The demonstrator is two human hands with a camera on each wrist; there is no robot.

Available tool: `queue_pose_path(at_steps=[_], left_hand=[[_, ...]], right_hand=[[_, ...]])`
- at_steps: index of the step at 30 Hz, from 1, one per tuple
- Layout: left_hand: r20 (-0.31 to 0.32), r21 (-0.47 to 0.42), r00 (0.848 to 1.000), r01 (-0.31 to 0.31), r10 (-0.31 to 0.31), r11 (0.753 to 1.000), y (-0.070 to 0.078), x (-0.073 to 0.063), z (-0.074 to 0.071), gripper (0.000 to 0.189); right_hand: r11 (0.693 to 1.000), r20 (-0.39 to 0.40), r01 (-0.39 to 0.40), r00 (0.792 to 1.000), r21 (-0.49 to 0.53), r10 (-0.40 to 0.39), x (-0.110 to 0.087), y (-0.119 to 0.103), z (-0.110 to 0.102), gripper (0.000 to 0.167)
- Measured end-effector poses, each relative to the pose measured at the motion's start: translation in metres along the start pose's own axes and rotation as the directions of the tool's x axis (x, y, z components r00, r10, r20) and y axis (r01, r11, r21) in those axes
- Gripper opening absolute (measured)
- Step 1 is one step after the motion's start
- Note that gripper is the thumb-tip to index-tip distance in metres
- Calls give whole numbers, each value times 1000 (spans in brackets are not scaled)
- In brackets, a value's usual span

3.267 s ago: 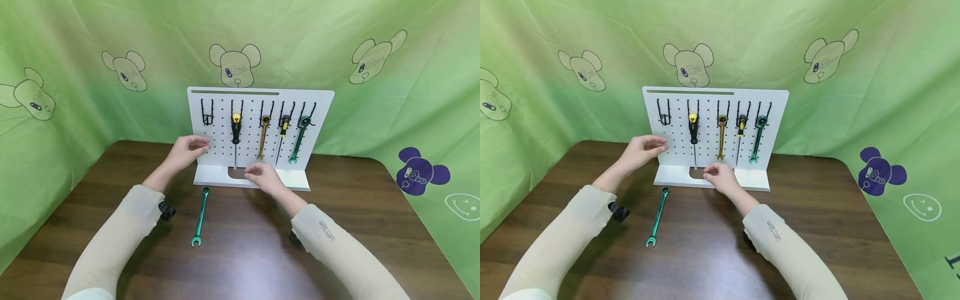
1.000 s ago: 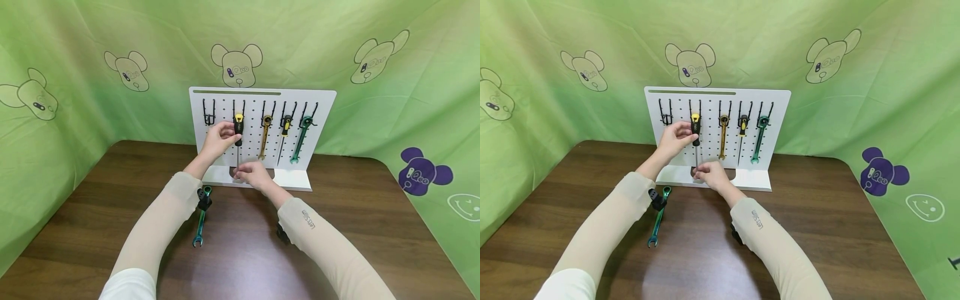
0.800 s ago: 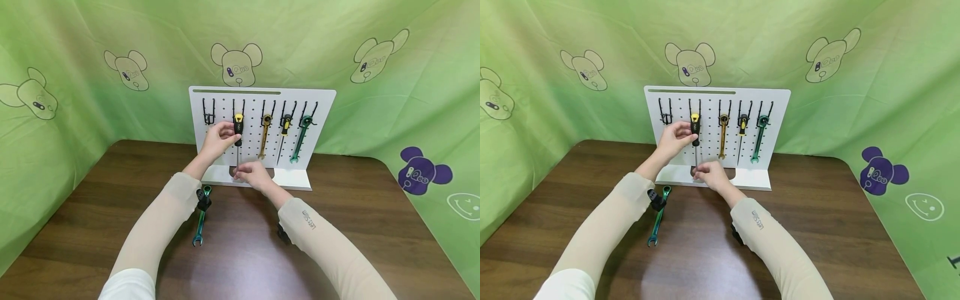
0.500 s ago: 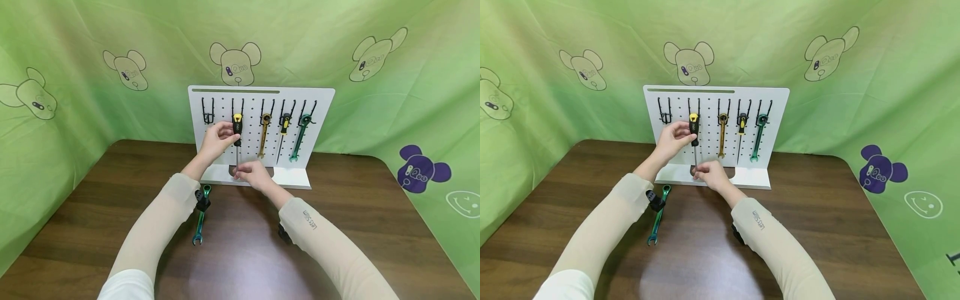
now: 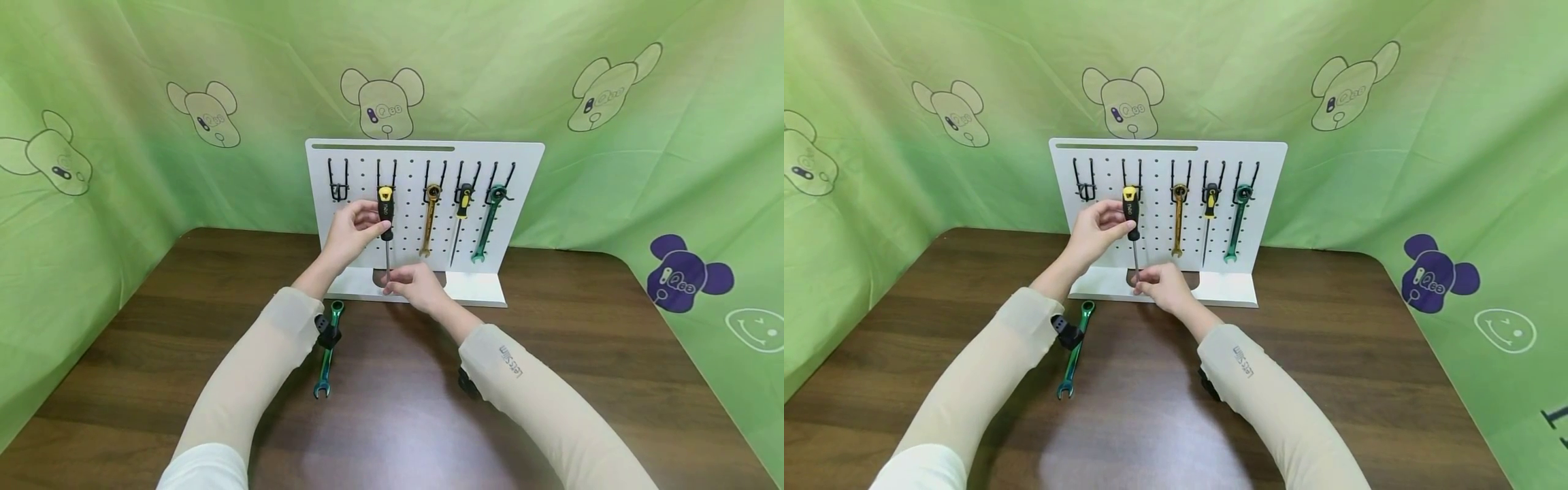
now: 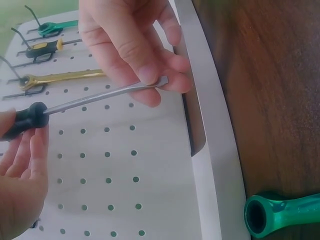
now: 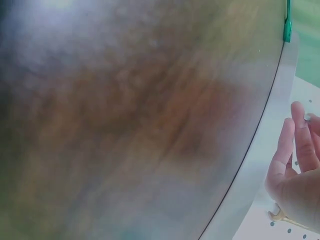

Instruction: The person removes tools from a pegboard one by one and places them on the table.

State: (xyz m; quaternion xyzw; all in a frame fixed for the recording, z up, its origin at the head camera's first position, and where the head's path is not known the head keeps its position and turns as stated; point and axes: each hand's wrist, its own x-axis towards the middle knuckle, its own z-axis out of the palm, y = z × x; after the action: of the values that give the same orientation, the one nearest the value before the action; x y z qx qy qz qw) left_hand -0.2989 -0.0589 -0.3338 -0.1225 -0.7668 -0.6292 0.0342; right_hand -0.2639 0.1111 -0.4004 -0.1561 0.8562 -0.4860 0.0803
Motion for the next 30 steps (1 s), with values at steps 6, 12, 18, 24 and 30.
queue_pose_path(at_steps=[6, 12, 18, 24, 30], left_hand=[[-12, -3, 1000, -15, 15, 1000, 0, -3, 1, 38], [-18, -5, 1000, -21, 20, 1000, 0, -6, 0, 38], [-18, -2, 1000, -20, 20, 1000, 1, -10, -1, 37], [-10, -4, 999, -34, 34, 999, 2, -13, -1, 37], [-9, -4, 999, -40, 40, 999, 3, -15, 0, 36]], right_hand=[[999, 19, 11, 1000, -37, -10, -4, -4, 2, 20], [999, 14, 23, 1000, -42, -23, -7, -6, 4, 19], [998, 2, 56, 998, -20, -56, -11, -5, 5, 19], [997, 1, 74, 997, 7, -74, -14, -5, 5, 18], [997, 4, 71, 997, 7, -71, -18, -7, 5, 19]])
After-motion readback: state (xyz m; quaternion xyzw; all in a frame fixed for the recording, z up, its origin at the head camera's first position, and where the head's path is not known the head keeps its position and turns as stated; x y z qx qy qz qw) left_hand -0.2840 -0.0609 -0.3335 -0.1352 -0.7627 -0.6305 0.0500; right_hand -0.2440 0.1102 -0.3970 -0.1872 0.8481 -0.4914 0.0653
